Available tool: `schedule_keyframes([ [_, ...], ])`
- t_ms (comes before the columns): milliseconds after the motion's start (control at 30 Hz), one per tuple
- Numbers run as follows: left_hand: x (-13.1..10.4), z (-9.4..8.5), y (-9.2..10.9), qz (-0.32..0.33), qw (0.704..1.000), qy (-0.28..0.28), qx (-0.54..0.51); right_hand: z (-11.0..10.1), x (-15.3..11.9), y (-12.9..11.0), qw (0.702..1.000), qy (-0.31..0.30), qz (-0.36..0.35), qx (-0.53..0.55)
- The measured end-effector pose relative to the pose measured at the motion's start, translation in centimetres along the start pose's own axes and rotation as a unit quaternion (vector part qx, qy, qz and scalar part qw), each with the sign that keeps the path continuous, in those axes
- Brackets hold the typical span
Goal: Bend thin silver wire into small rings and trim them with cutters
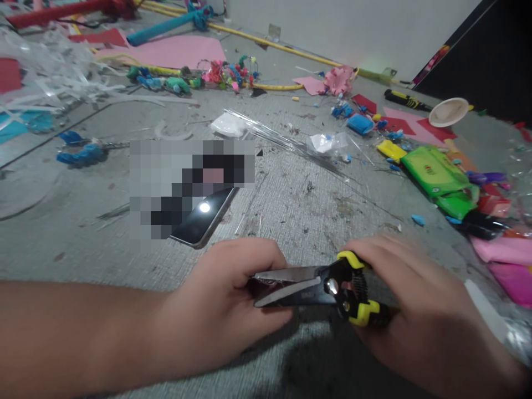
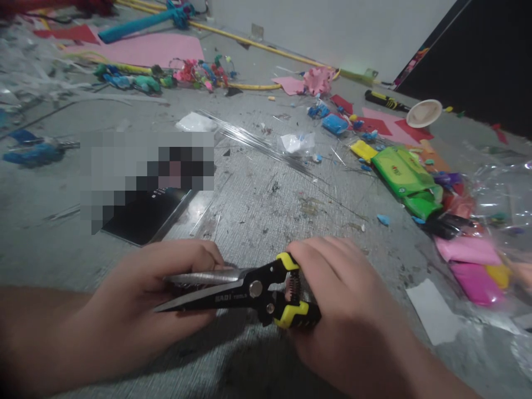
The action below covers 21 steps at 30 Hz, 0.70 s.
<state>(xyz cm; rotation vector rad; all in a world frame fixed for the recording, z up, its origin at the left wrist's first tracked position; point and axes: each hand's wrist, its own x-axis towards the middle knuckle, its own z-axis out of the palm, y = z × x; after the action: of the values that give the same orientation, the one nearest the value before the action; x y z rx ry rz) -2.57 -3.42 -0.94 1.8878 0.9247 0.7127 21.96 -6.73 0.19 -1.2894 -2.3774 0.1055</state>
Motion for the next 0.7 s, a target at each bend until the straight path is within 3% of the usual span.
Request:
schedule_keyframes([
  [700, -0.01, 0.18, 0.05, -0.008, 1.0, 0.006, -0.002, 0.17, 0.2, 0.0, 1.0, -0.015, -0.005, -0.004],
])
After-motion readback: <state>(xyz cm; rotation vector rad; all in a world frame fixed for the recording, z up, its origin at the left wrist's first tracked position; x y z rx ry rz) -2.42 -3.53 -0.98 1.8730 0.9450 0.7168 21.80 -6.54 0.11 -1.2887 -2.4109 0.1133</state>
